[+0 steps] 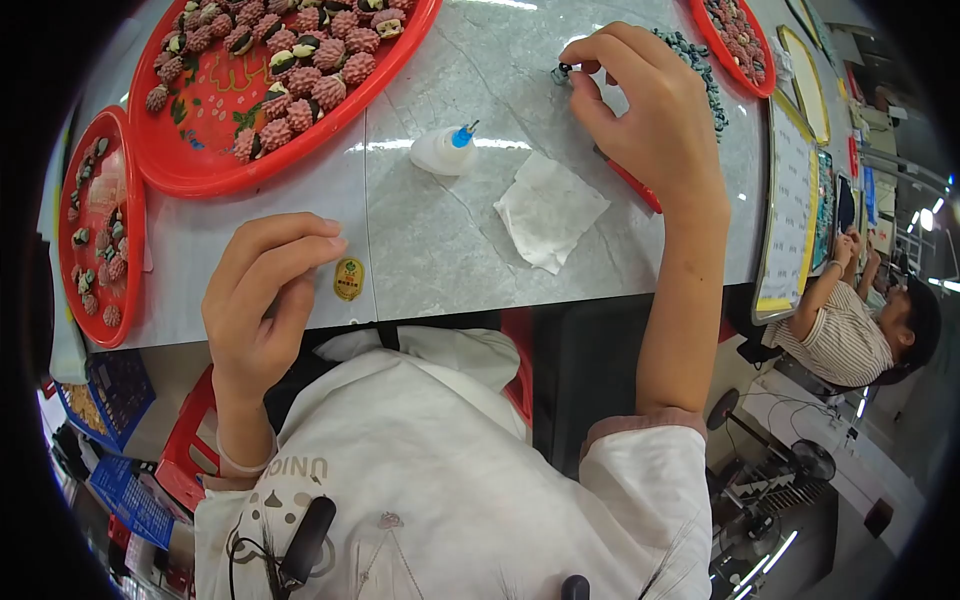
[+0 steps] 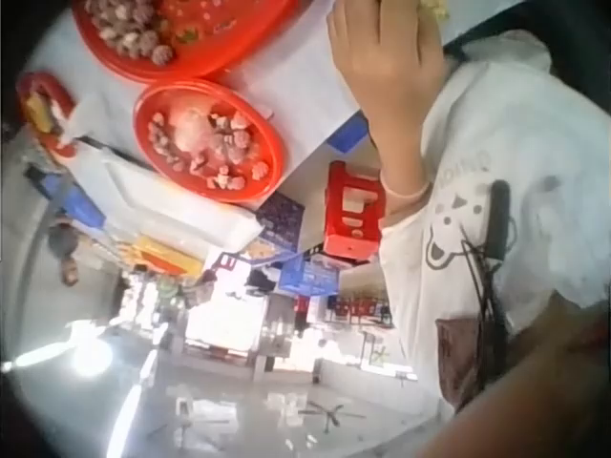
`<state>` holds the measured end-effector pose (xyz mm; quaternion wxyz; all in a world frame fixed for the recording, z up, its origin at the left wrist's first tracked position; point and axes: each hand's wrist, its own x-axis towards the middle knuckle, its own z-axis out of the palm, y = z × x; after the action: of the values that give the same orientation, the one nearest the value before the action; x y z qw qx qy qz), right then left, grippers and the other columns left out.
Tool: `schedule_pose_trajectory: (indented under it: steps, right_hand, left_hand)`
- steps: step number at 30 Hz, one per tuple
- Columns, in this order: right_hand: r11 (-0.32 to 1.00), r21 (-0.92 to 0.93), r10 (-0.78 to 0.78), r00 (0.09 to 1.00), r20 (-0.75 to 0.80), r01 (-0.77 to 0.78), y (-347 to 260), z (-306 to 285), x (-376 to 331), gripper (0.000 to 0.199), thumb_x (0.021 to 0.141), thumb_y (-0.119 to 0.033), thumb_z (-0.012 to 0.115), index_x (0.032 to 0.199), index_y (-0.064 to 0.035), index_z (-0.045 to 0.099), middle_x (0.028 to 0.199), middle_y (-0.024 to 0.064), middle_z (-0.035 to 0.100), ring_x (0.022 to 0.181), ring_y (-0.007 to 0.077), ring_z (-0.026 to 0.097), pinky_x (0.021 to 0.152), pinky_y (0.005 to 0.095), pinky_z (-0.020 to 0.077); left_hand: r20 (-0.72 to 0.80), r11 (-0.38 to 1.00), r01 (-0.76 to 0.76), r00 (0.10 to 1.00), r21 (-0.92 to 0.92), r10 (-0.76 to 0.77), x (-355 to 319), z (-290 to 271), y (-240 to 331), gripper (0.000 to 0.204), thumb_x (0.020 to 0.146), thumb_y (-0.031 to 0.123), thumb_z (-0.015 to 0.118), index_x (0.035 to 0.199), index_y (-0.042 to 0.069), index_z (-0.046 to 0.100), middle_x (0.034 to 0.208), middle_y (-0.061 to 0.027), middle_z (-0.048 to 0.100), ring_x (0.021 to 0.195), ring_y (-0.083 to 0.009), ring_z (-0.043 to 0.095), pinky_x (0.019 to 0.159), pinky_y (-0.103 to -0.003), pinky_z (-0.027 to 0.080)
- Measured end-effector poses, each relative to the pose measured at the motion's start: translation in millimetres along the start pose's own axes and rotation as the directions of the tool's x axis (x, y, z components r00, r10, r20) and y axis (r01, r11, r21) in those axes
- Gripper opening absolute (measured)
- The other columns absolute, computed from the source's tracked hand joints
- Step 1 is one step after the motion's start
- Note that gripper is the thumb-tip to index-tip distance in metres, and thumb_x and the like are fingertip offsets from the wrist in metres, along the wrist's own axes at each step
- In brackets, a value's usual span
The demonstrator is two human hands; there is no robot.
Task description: The person assembles small figurines by applying glue to figurine heads with a glue dispenser bottle, attaching figurine bodies to the heads by hand, and placing the assembled figurines into a tray.
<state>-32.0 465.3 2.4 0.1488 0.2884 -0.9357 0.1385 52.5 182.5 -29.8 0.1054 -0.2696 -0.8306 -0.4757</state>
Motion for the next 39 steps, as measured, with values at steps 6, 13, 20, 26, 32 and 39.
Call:
schedule_pose_trajectory:
  steps: [6,13,20,26,32,39]
  right_hand:
    - [1.0,0.008,0.02,0.999,0.026,-0.02,0.1,1.3,0.0,0.016,0.067,0.002,0.058,0.082,-0.003,0.06,0.079,0.0039,0.059,0.066,0.0126,0.054,0.061,0.0227,0.0444]
    - [0.987,0.126,0.1,0.994,0.047,-0.105,4.8,2.5,-2.1,0.011,0.07,0.001,0.059,0.08,-0.0011,0.06,0.073,0.0033,0.058,0.063,0.0095,0.05,0.059,0.0202,0.0399]
    - [0.954,0.23,0.17,0.98,0.107,-0.191,15.0,2.5,-4.4,0.009,0.072,0.0,0.059,0.081,-0.0003,0.06,0.073,0.0001,0.057,0.063,0.0068,0.047,0.059,0.0196,0.0387]
    - [0.928,0.263,0.223,0.958,0.178,-0.264,12.3,-1.5,0.7,0.011,0.071,-0.002,0.062,0.082,-0.0015,0.061,0.075,-0.0008,0.056,0.064,0.0058,0.046,0.06,0.0189,0.0375]
    - [0.903,0.318,0.232,0.951,0.203,-0.288,3.3,-4.3,1.0,0.023,0.068,-0.002,0.064,0.091,-0.0043,0.06,0.074,-0.0007,0.054,0.064,0.0057,0.045,0.059,0.0188,0.0371]
    - [0.906,0.279,0.338,0.941,-0.029,-0.317,-14.2,-22.9,-21.3,0.025,0.072,0.001,0.06,0.097,-0.0014,0.057,0.074,0.0007,0.053,0.065,0.0066,0.046,0.059,0.0188,0.0372]
  left_hand:
    - [0.002,0.999,0.033,0.999,-0.023,-0.033,-0.8,0.2,0.1,0.027,0.059,-0.009,0.055,0.083,0.003,0.06,0.084,-0.0074,0.059,0.072,-0.0231,0.055,0.062,-0.03,0.043]
    - [0.006,0.998,0.057,0.998,-0.035,-0.057,-0.9,0.2,0.2,0.027,0.06,-0.009,0.055,0.084,0.004,0.06,0.084,-0.0071,0.058,0.071,-0.023,0.055,0.062,-0.03,0.043]
    - [0.002,0.998,0.047,0.999,-0.039,-0.047,0.6,0.5,-0.6,0.027,0.061,-0.009,0.055,0.084,0.004,0.06,0.084,-0.007,0.058,0.072,-0.0228,0.055,0.062,-0.03,0.042]
    - [0.003,0.998,0.055,0.999,-0.043,-0.055,0.1,-1.3,0.3,0.027,0.061,-0.009,0.055,0.084,0.003,0.06,0.084,-0.0072,0.058,0.073,-0.0234,0.055,0.062,-0.031,0.042]
    - [0.036,0.99,0.11,0.994,-0.087,-0.107,1.0,-7.7,6.5,0.026,0.063,-0.009,0.054,0.085,0.003,0.06,0.085,-0.0078,0.058,0.074,-0.022,0.056,0.063,-0.029,0.043]
    - [0.078,0.999,-0.014,0.997,-0.047,0.017,54.0,-65.8,3.9,0.025,0.078,-0.002,0.047,0.103,-0.003,0.054,0.104,-0.0185,0.053,0.099,-0.0264,0.052,0.084,-0.03,0.041]
